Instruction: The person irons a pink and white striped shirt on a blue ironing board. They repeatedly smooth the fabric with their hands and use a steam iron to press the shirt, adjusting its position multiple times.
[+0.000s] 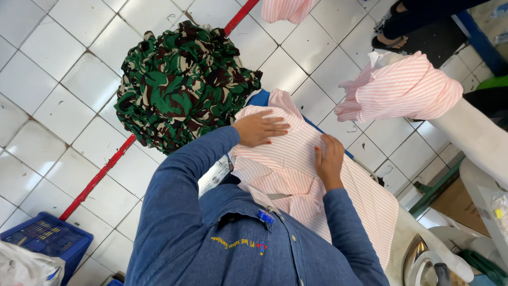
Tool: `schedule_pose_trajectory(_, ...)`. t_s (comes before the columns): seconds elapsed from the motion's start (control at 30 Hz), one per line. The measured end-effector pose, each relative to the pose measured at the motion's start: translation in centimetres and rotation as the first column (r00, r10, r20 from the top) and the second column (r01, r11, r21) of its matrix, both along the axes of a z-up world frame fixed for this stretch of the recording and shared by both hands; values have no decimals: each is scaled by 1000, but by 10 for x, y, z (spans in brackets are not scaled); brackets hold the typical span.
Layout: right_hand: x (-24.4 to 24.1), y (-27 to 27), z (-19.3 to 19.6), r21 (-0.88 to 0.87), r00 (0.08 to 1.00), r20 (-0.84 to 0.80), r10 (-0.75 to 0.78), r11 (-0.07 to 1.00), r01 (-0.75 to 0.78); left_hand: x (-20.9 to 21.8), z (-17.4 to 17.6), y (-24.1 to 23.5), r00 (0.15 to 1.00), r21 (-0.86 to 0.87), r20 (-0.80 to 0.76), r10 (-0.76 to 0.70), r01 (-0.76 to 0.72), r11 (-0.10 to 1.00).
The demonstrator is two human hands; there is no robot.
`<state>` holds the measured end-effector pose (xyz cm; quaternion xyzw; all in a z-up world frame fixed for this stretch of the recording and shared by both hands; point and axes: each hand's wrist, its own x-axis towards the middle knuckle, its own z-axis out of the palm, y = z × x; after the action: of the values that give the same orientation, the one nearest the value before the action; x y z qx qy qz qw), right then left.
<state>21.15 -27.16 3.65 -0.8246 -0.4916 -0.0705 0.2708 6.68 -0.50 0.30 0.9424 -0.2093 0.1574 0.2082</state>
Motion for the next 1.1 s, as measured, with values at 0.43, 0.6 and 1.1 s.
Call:
schedule_pose_trajectory(0.43,12,-463,68,-326,455,547,-702,322,889,56,27,-6,945,230,-297,-139,212,950)
schedule_pose_trajectory(0.6,43,-500,48,-737,414,212,-885,133,663,63,10,17,600,419,-515,612,-447,791)
schedule_pose_trajectory(1.1,7,18,86,-337,976,-135,172,918,-208,-38,-37,17,874,-166,-313,371,-435,885)
